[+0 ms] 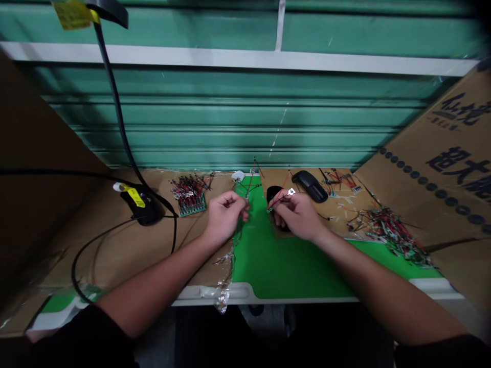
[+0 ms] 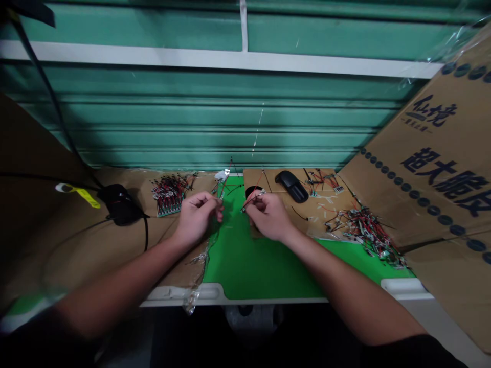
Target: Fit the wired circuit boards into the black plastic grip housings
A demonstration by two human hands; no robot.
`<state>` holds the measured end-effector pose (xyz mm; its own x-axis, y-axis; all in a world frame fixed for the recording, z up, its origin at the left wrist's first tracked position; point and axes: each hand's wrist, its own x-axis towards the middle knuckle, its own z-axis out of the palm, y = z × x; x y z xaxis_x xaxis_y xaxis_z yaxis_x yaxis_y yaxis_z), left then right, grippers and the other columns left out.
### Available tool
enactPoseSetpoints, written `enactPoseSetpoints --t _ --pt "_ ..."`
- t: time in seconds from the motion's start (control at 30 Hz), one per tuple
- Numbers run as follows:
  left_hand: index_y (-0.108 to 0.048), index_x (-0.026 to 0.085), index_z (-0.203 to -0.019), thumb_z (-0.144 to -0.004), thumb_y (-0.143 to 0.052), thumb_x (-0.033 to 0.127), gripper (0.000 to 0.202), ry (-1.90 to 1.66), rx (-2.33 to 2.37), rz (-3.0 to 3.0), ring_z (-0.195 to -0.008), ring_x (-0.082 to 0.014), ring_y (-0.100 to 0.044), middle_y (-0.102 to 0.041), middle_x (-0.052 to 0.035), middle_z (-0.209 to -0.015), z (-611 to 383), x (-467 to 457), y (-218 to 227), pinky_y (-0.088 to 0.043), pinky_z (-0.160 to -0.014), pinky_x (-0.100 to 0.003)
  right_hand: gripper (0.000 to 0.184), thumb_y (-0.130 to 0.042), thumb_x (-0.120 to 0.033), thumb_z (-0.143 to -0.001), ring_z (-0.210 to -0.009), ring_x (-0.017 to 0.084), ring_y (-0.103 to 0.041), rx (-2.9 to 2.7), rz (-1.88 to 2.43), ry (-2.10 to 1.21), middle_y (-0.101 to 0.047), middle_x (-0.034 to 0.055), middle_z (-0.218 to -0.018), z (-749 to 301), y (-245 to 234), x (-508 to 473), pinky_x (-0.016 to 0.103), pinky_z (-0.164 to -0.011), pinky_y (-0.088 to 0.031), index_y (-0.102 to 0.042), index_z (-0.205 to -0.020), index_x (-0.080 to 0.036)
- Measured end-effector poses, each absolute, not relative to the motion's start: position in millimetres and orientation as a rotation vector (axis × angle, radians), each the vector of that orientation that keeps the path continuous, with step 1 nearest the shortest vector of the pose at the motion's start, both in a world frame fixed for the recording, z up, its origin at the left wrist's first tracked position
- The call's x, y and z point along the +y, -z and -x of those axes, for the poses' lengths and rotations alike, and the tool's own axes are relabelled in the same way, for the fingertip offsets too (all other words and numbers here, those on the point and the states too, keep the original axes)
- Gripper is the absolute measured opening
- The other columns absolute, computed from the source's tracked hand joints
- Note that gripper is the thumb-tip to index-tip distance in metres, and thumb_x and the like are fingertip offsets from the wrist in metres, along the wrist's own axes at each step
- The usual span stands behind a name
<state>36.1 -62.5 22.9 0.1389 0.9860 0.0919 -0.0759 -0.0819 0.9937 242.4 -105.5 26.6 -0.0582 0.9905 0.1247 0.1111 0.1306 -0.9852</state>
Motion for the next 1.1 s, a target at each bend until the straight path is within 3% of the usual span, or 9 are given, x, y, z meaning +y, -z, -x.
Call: enactPoseSetpoints --t 0.17,0.3,0.4,0.53,0.67,0.83,0.97,1.1 --pt "-0.052 0.022 -0.052 -0.068 -0.065 0.029 0.022 -1.016 1.228 -1.754 -0.049 -0.0126 -0.045 -0.051 0.0028 -0.05 -32 -57 -8 -0.03 -0.051 -0.027 0.008 -0.068 -0.027 -0.081 -0.044 0.012 -0.058 -1.328 1.153 -1.065 -0.063 -0.0035 -0.057 -248 -33 -103 0.023 -0.043 -0.045 -0.065 -0.085 -0.02" --pt "-0.053 0.022 -0.053 -0.071 -0.066 0.025 0.023 -0.64 1.237 -2.086 -0.051 -0.0141 -0.045 -0.05 0.0028 -0.05 -27 -61 -10 -0.027 -0.054 -0.03 0.008 -0.069 -0.026 -0.08 -0.045 0.013 -0.058 -1.357 1.146 -1.067 -0.063 -0.0035 -0.057 -247 -33 -105 0.024 -0.044 -0.046 -0.063 -0.082 -0.02" --pt "-0.053 0.023 -0.051 -0.073 -0.07 0.026 0.028 -0.587 1.258 -2.227 -0.048 -0.014 -0.042 -0.048 0.0025 -0.048 -25 -66 -18 -0.025 -0.054 -0.031 0.006 -0.067 -0.026 -0.08 -0.048 0.013 -0.06 -1.418 1.181 -1.046 -0.064 -0.0023 -0.058 -245 -31 -107 0.025 -0.047 -0.048 -0.064 -0.081 -0.02" --pt "-0.062 0.021 -0.065 -0.082 -0.075 0.034 0.025 -1.0 1.041 -2.014 -0.051 -0.0122 -0.045 -0.054 0.0026 -0.055 -30 -73 -23 -0.032 -0.054 -0.027 0.006 -0.065 -0.026 -0.079 -0.052 0.014 -0.061 -1.548 1.262 -0.983 -0.066 -0.0006 -0.062 -240 -26 -112 0.025 -0.048 -0.045 -0.062 -0.079 -0.021" --pt "-0.08 0.018 -0.09 -0.081 -0.087 0.047 0.031 -1.079 0.923 -1.701 -0.052 -0.0113 -0.047 -0.061 0.0016 -0.06 -41 -78 -19 -0.034 -0.049 -0.024 0.008 -0.067 -0.026 -0.083 -0.054 0.013 -0.057 -1.731 1.294 -0.873 -0.063 -0.0018 -0.062 -232 -20 -118 0.024 -0.049 -0.038 -0.061 -0.078 -0.021" --pt "-0.084 0.016 -0.082 -0.077 -0.091 0.049 0.033 -1.08 0.98 -1.6 -0.047 -0.01 -0.048 -0.065 -0.0014 -0.056 -43 -76 -17 -0.032 -0.045 -0.023 0.01 -0.067 -0.023 -0.084 -0.051 0.013 -0.059 -1.765 1.334 -0.882 -0.064 -0.0028 -0.059 -229 -20 -120 0.023 -0.048 -0.038 -0.06 -0.077 -0.022" --pt "-0.082 0.016 -0.079 -0.069 -0.097 0.055 0.043 -1.064 0.921 -1.391 -0.048 -0.0135 -0.059 -0.073 -0.0046 -0.063 -42 -71 -23 -0.044 -0.045 -0.025 0.008 -0.067 -0.022 -0.083 -0.05 0.015 -0.066 -1.625 1.304 -1.026 -0.068 -0.0023 -0.059 -232 -22 -118 0.023 -0.047 -0.044 -0.059 -0.08 -0.022" --pt "-0.079 0.014 -0.079 -0.067 -0.098 0.058 0.049 -1.03 0.885 -1.207 -0.047 -0.0137 -0.062 -0.077 -0.0071 -0.072 -42 -65 -26 -0.051 -0.046 -0.027 0.015 -0.073 -0.029 -0.088 -0.056 0.016 -0.071 -1.424 1.132 -1.19 -0.072 0.0002 -0.067 -231 -22 -114 0.026 -0.053 -0.055 -0.06 -0.084 -0.022"
